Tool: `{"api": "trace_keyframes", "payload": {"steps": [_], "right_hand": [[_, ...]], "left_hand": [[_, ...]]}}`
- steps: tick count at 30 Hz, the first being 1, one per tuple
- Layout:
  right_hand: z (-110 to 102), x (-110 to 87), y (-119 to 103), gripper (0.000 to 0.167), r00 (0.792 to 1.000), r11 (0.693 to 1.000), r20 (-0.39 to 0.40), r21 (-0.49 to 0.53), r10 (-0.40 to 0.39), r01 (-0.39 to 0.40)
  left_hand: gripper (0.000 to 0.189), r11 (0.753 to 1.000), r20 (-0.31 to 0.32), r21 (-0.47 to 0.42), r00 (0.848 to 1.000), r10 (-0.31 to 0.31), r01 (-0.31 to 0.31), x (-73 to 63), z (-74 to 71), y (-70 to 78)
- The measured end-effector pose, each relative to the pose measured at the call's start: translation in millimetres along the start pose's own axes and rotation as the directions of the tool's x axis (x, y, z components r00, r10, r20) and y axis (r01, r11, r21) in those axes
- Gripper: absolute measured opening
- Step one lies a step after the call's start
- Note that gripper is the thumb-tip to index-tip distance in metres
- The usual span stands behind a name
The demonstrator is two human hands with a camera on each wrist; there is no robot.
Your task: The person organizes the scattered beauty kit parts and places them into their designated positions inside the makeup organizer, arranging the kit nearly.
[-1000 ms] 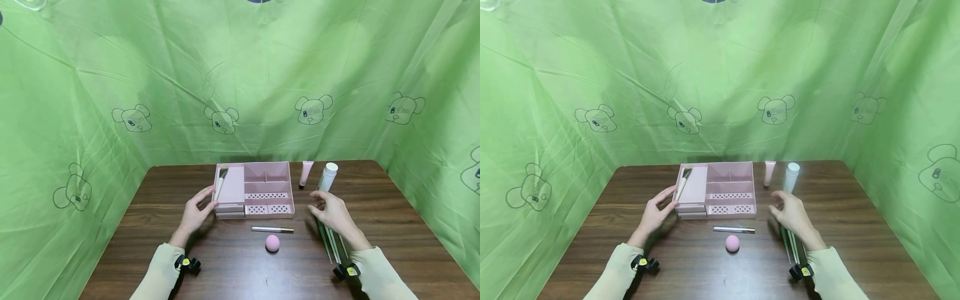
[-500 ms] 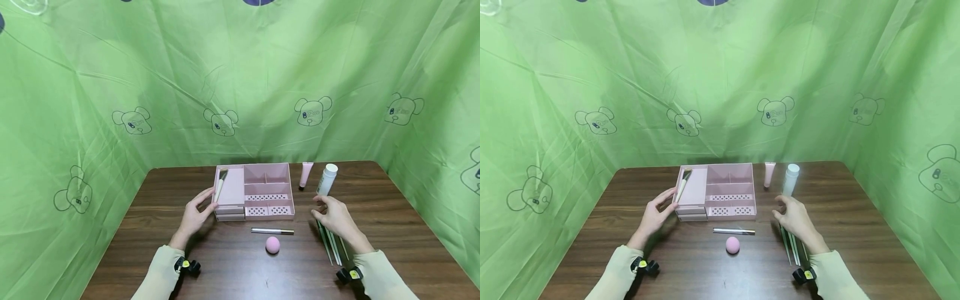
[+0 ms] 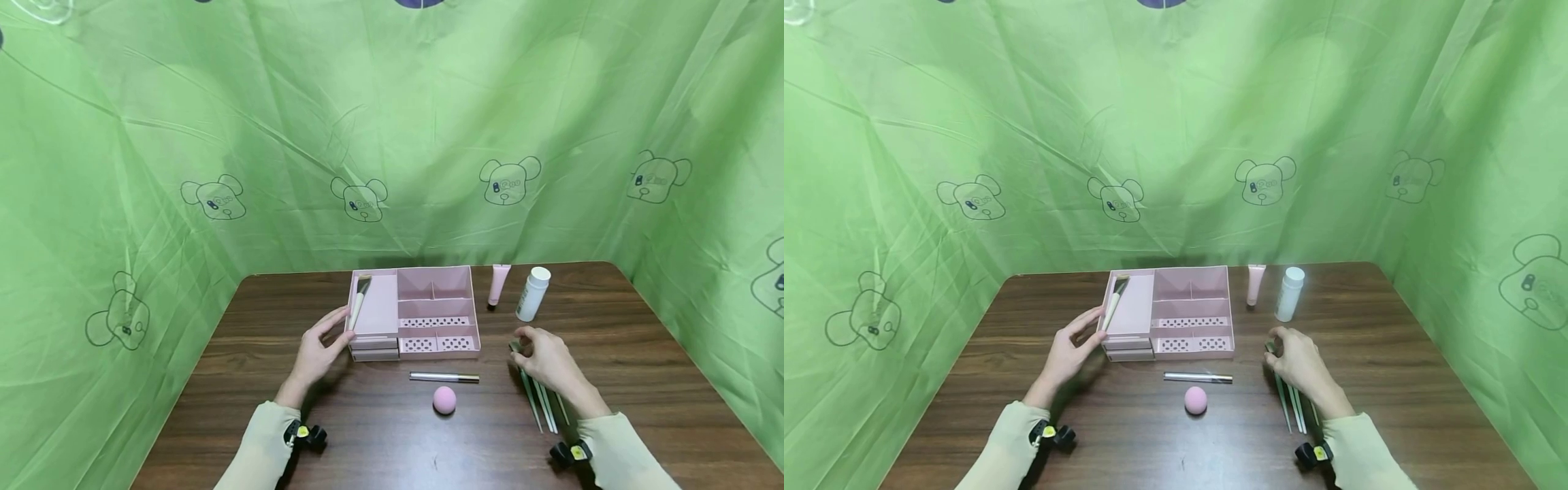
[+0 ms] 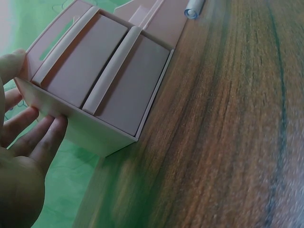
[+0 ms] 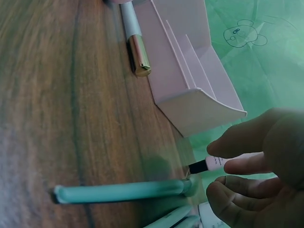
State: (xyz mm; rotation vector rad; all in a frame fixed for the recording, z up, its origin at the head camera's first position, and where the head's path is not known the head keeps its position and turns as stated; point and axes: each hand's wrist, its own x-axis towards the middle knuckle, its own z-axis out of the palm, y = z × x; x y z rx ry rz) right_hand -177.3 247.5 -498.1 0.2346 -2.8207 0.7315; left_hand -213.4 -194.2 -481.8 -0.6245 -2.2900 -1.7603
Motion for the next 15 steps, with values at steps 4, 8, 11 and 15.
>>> {"api": "trace_keyframes", "payload": {"steps": [4, 8, 11, 15], "right_hand": [[2.1, -2.1, 0.3, 0.036, 0.999, 0.999, 0.032, -0.032, 0.008, -0.007], [3.4, -4.1, -0.5, 0.033, 0.999, 0.998, 0.046, -0.055, 0.015, -0.013], [3.1, -5.1, -2.7, 0.031, 0.999, 0.997, 0.050, -0.070, 0.019, -0.016], [1.1, -5.4, -6.7, 0.029, 0.998, 0.995, 0.052, -0.094, 0.026, -0.021]], "left_hand": [[0.046, 1.000, 0.003, -0.005, 1.000, -0.002, 0.002, -0.9, -0.5, -0.8], [0.046, 1.000, 0.005, -0.008, 1.000, -0.005, 0.005, -1.8, -0.7, -1.6], [0.046, 1.000, 0.004, -0.010, 1.000, -0.003, 0.003, -1.6, -0.5, -1.6], [0.046, 1.000, -0.005, 0.002, 1.000, 0.008, -0.008, -0.1, -0.1, 0.0]]}}
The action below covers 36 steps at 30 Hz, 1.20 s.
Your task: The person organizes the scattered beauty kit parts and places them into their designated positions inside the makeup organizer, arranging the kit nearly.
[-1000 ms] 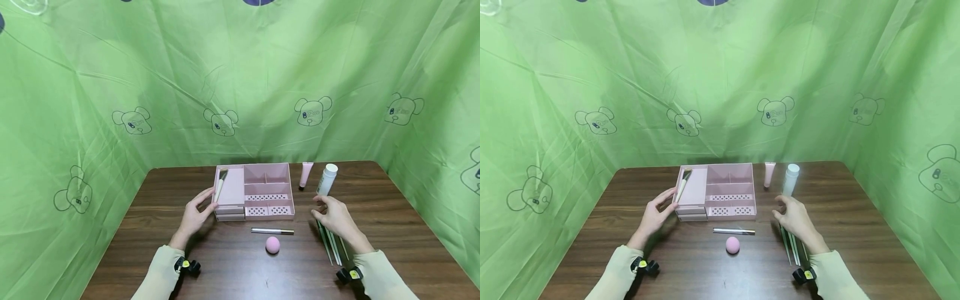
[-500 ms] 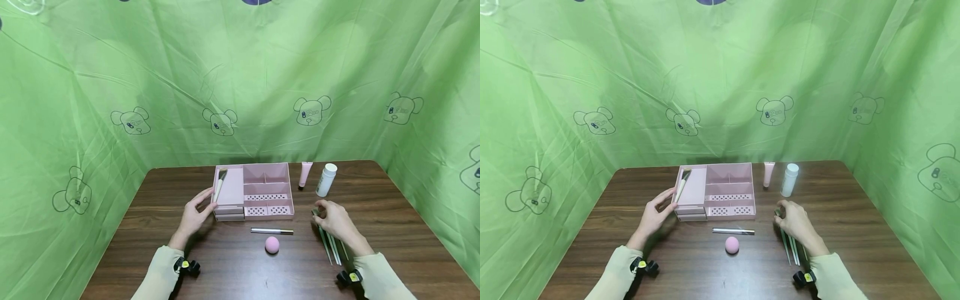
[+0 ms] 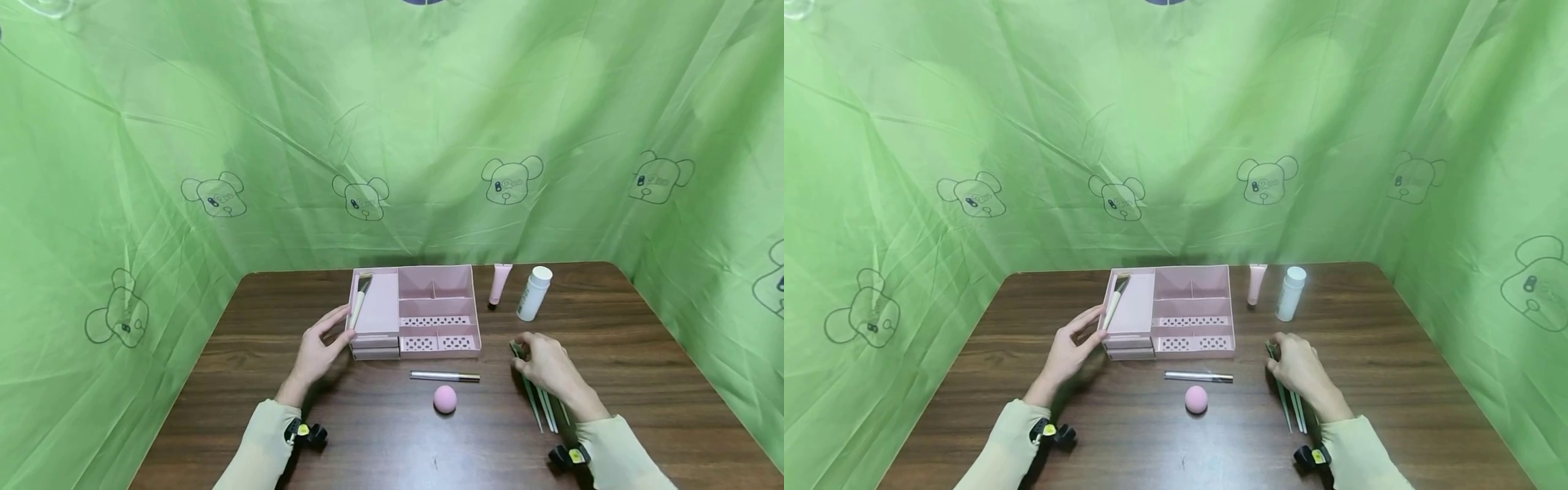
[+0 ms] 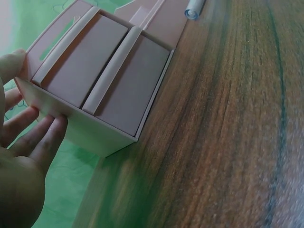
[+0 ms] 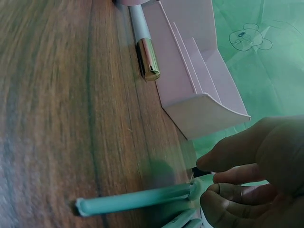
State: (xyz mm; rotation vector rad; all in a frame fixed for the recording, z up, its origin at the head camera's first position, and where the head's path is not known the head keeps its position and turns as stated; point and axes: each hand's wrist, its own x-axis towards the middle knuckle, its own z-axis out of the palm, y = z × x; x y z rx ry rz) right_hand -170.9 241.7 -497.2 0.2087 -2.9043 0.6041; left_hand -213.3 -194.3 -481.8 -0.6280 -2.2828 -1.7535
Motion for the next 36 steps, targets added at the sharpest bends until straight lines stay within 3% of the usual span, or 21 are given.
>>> {"api": "trace_keyframes", "payload": {"steps": [9, 18, 28, 36], "right_hand": [[4, -1.3, -2, 0.022, 0.997, 0.999, 0.061, -0.017, 0.036, -0.035], [10, -1.2, -5, 0.028, 0.996, 0.999, 0.080, -0.019, 0.032, -0.030], [11, 1.5, -9, 0.019, 0.994, 0.998, 0.102, -0.057, 0.025, -0.019], [12, 4.1, -10, 0.022, 0.993, 0.996, 0.098, -0.064, 0.061, -0.055]], "left_hand": [[0.046, 1.000, 0.002, 0.014, 1.000, 0.010, -0.010, 2.8, -0.7, 1.1], [0.047, 1.000, 0.006, 0.008, 1.000, -0.004, 0.004, 2.5, -0.9, -0.1], [0.046, 1.000, 0.003, 0.002, 1.000, -0.020, 0.020, -3.5, 0.7, -0.3], [0.046, 1.000, -0.001, -0.021, 1.000, -0.015, 0.015, -2.2, 0.5, -1.0]]}}
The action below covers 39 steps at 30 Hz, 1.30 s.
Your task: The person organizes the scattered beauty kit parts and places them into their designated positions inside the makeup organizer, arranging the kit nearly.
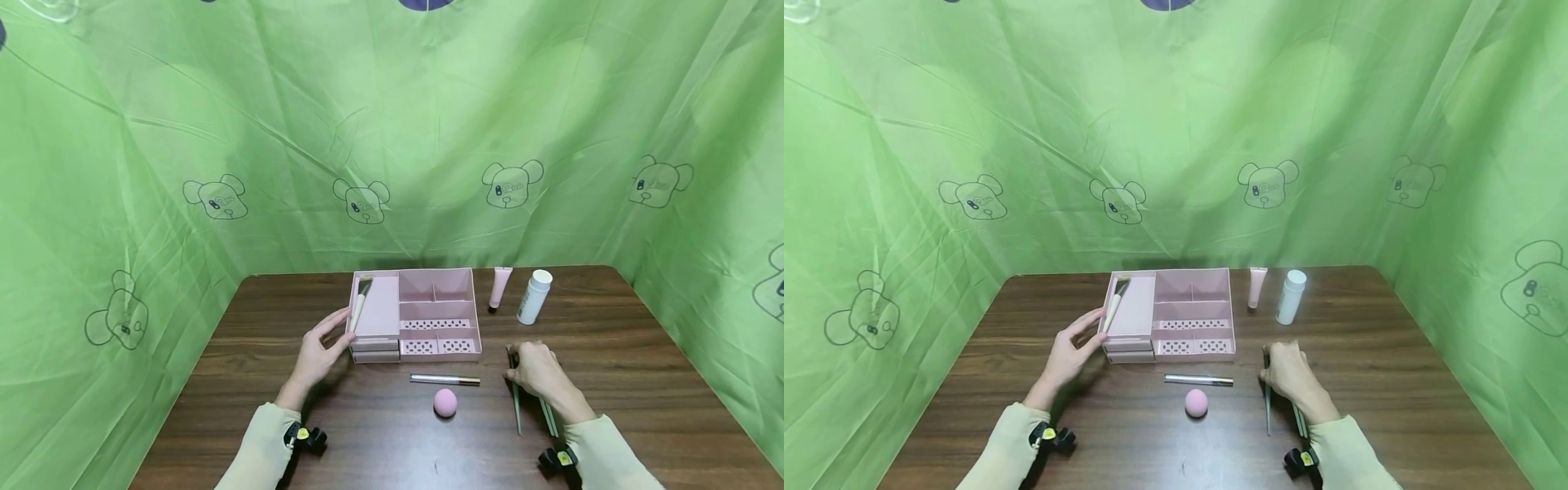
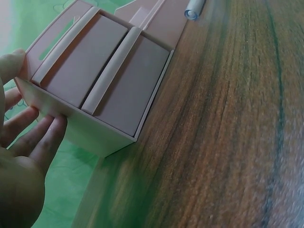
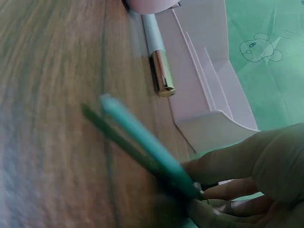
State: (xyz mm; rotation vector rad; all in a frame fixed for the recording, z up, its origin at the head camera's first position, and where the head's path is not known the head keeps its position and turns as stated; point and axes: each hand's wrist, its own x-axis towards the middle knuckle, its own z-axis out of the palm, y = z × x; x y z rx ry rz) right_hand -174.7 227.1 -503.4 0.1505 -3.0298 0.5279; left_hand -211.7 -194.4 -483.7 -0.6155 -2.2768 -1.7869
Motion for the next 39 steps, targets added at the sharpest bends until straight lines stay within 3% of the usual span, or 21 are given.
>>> {"api": "trace_keyframes", "payload": {"steps": [3, 8, 20, 30, 39], "right_hand": [[1, 0.6, -1, 0.027, 1.000, 1.000, 0.003, -0.010, 0.016, -0.016], [3, 0.9, -3, 0.018, 1.000, 1.000, -0.017, -0.008, 0.024, -0.024], [2, 2.7, -5, 0.016, 0.999, 0.999, -0.037, 0.000, 0.037, -0.037], [-10, 7.1, -6, 0.028, 0.994, 0.994, -0.069, 0.075, 0.087, -0.082], [-15, 15.6, -11, 0.028, 0.974, 0.989, -0.218, 0.147, 0.067, -0.036]], "left_hand": [[0.046, 1.000, 0.002, 0.002, 1.000, 0.002, -0.002, 0.0, 0.0, -0.6], [0.046, 1.000, 0.000, 0.007, 1.000, -0.002, 0.002, 0.0, -0.5, -1.0], [0.046, 1.000, 0.005, 0.013, 1.000, 0.000, 0.000, 0.7, -1.9, -1.9], [0.047, 1.000, 0.004, 0.001, 1.000, -0.005, 0.005, 1.7, -1.4, -1.8], [0.047, 1.000, 0.009, -0.013, 1.000, 0.004, -0.003, 2.3, -1.4, -3.3]]}}
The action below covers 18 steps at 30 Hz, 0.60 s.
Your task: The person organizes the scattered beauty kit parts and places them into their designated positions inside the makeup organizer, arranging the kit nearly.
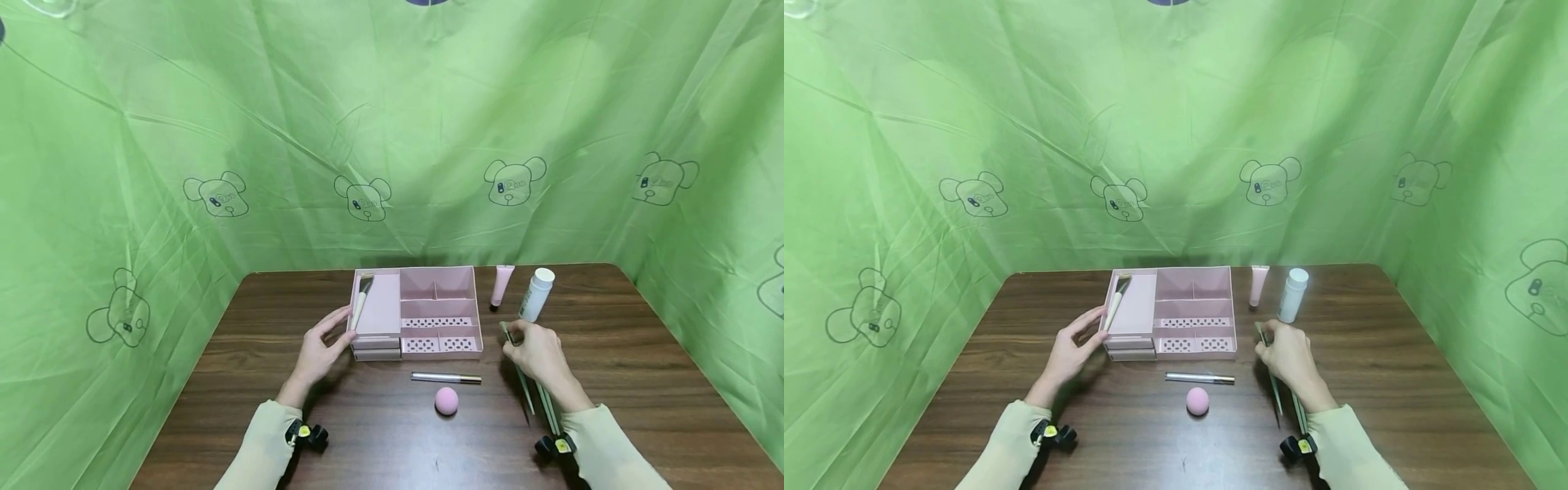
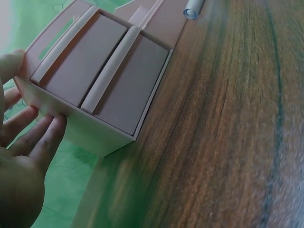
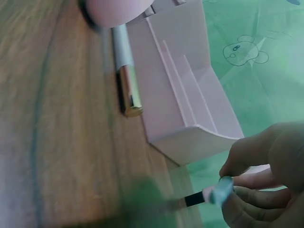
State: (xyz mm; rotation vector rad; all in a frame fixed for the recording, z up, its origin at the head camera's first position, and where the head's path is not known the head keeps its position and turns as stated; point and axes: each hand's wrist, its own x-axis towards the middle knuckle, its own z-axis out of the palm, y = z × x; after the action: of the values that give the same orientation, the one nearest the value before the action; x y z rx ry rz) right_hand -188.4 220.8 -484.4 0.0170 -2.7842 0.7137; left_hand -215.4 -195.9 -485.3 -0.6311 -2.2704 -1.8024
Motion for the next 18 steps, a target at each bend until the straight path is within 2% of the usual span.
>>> {"api": "trace_keyframes", "payload": {"steps": [5, 18], "right_hand": [[-2, 5.4, -7, 0.025, 0.999, 1.000, -0.047, 0.030, 0.002, -0.001], [-7, 15.8, -24, 0.027, 0.999, 0.997, -0.042, 0.078, 0.000, 0.003]], "left_hand": [[0.047, 1.000, -0.002, -0.007, 1.000, -0.001, 0.001, -0.3, 0.1, -1.3], [0.047, 1.000, -0.005, -0.005, 1.000, -0.004, 0.004, -1.0, 0.6, -1.1]]}}
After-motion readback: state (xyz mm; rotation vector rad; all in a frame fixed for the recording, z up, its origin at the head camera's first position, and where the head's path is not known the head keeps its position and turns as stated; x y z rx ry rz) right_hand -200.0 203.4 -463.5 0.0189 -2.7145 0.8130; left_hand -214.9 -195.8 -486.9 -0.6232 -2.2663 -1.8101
